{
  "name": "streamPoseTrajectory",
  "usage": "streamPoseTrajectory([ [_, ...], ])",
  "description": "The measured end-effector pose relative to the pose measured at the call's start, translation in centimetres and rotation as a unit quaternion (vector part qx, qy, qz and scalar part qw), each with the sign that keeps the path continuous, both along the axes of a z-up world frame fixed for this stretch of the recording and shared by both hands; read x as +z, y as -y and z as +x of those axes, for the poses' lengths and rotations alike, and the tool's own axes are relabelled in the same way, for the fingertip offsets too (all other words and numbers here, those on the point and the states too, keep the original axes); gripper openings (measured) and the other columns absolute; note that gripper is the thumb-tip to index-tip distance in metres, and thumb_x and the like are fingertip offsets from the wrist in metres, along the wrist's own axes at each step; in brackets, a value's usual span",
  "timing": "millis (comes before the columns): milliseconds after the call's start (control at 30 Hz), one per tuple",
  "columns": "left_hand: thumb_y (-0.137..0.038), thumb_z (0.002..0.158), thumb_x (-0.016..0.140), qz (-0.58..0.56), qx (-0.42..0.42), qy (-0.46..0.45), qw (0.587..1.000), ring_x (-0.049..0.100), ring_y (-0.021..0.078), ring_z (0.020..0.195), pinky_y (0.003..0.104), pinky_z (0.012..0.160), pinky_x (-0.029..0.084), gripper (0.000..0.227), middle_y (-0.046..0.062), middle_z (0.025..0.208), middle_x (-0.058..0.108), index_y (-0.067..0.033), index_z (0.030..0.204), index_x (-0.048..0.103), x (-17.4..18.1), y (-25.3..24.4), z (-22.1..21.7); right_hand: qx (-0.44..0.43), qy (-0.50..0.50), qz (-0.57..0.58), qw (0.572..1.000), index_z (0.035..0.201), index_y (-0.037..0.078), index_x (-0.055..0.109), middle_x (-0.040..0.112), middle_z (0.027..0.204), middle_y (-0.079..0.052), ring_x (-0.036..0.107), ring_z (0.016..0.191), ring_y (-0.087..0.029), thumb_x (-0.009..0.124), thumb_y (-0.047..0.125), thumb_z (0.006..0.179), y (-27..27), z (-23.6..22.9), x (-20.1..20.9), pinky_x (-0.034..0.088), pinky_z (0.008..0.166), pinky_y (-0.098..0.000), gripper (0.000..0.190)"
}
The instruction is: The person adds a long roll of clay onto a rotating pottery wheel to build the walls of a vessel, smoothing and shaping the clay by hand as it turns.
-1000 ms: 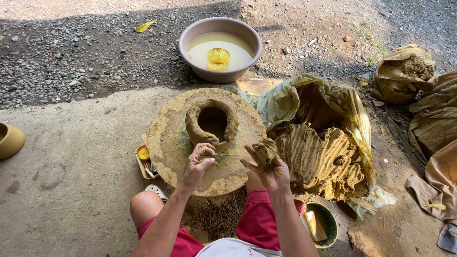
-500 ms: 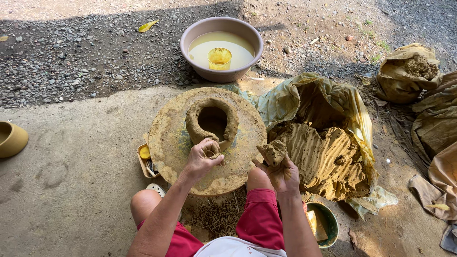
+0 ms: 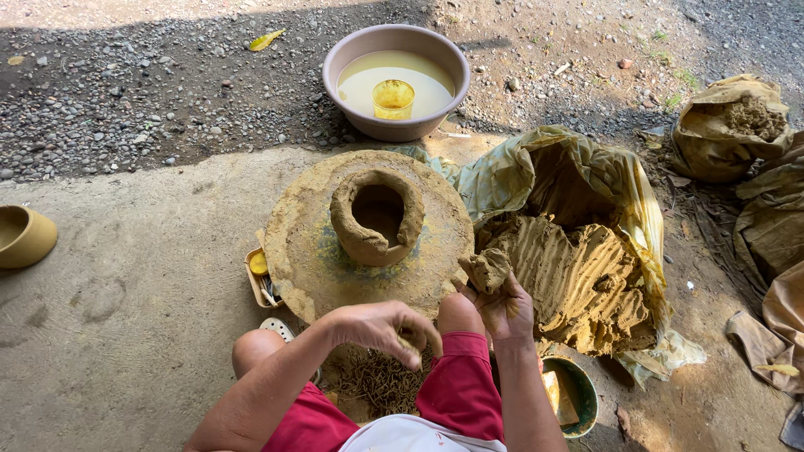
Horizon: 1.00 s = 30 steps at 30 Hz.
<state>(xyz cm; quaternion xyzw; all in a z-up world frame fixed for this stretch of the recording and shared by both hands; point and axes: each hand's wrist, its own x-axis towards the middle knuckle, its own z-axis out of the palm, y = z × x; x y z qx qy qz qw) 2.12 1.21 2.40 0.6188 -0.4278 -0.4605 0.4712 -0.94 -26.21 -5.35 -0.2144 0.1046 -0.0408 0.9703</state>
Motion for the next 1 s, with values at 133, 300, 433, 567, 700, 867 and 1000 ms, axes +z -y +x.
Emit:
streamPoseTrajectory([
  [133,-0.052,0.083,0.076,0.101,-0.177,0.047,0.978,0.068,0.0129,0.09,0.031,0.079,0.052,0.064,-0.001,0.098,0.073,-0.0223,0.14,0.071,3.1,-0.7,0.1,0.027,0.087,0.038,0.995,0.147,-0.006,0.045,0.057,0.139,-0.032,0.057,0.129,-0.049,0.027,0.024,0.115,1.3,0.2,-2.3,0.057,0.097,-0.0536,0.048],
  [300,-0.057,0.081,0.079,0.39,0.524,0.525,0.545,0.015,0.0435,0.149,0.072,0.117,0.015,0.108,0.029,0.163,0.01,-0.0226,0.164,0.019,12.7,-11.5,15.3,0.018,0.063,-0.004,0.998,0.143,-0.005,0.046,0.058,0.135,-0.028,0.062,0.123,-0.044,0.03,0.021,0.114,1.7,0.2,-2.0,0.063,0.091,-0.0431,0.042],
  [433,-0.046,0.09,0.084,0.229,0.69,0.549,0.412,0.01,0.0529,0.16,0.071,0.125,0.015,0.103,0.035,0.173,0.007,-0.0083,0.169,0.029,13.7,-16.3,16.6,-0.004,0.029,-0.043,0.999,0.142,-0.005,0.046,0.06,0.133,-0.026,0.065,0.118,-0.039,0.028,0.027,0.113,-0.1,-0.2,-1.6,0.063,0.089,-0.0435,0.047],
  [567,-0.068,0.093,0.06,-0.029,0.541,0.399,0.74,0.038,0.0372,0.153,0.053,0.125,0.035,0.095,0.022,0.162,0.041,-0.0026,0.157,0.036,4.3,-6.5,9.5,0.014,-0.007,-0.079,0.997,0.141,-0.004,0.048,0.059,0.131,-0.025,0.065,0.115,-0.038,0.029,0.03,0.111,-3.1,0.6,-2.8,0.06,0.089,-0.0461,0.049],
  [700,-0.085,0.078,0.047,-0.106,0.496,0.132,0.851,0.028,0.0362,0.152,0.065,0.112,0.031,0.112,0.019,0.17,0.028,-0.0131,0.162,0.027,-2.8,3.5,0.5,0.092,0.122,-0.101,0.983,0.144,-0.003,0.043,0.055,0.135,-0.025,0.059,0.123,-0.038,0.034,0.041,0.107,-7.4,0.8,-5.9,0.052,0.102,-0.0477,0.059],
  [867,-0.034,0.09,0.079,-0.284,0.561,0.01,0.777,0.072,0.0254,0.112,0.043,0.098,0.061,0.066,0.022,0.128,0.072,-0.0023,0.143,0.057,-6.8,6.1,-1.2,0.122,0.194,-0.107,0.967,0.153,0.005,0.034,0.052,0.141,-0.018,0.054,0.128,-0.032,0.052,0.043,0.097,-10.9,-1.3,-7.8,0.046,0.109,-0.0467,0.07],
  [1000,-0.019,0.098,0.074,-0.252,0.621,-0.003,0.742,0.071,0.0142,0.077,0.031,0.067,0.063,0.032,0.015,0.099,0.075,0.0041,0.119,0.069,-8.1,5.2,-0.8,0.148,0.237,-0.081,0.957,0.161,0.012,0.027,0.049,0.145,-0.013,0.05,0.132,-0.028,0.066,0.045,0.089,-11.6,-2.1,-5.5,0.042,0.114,-0.0459,0.088],
])
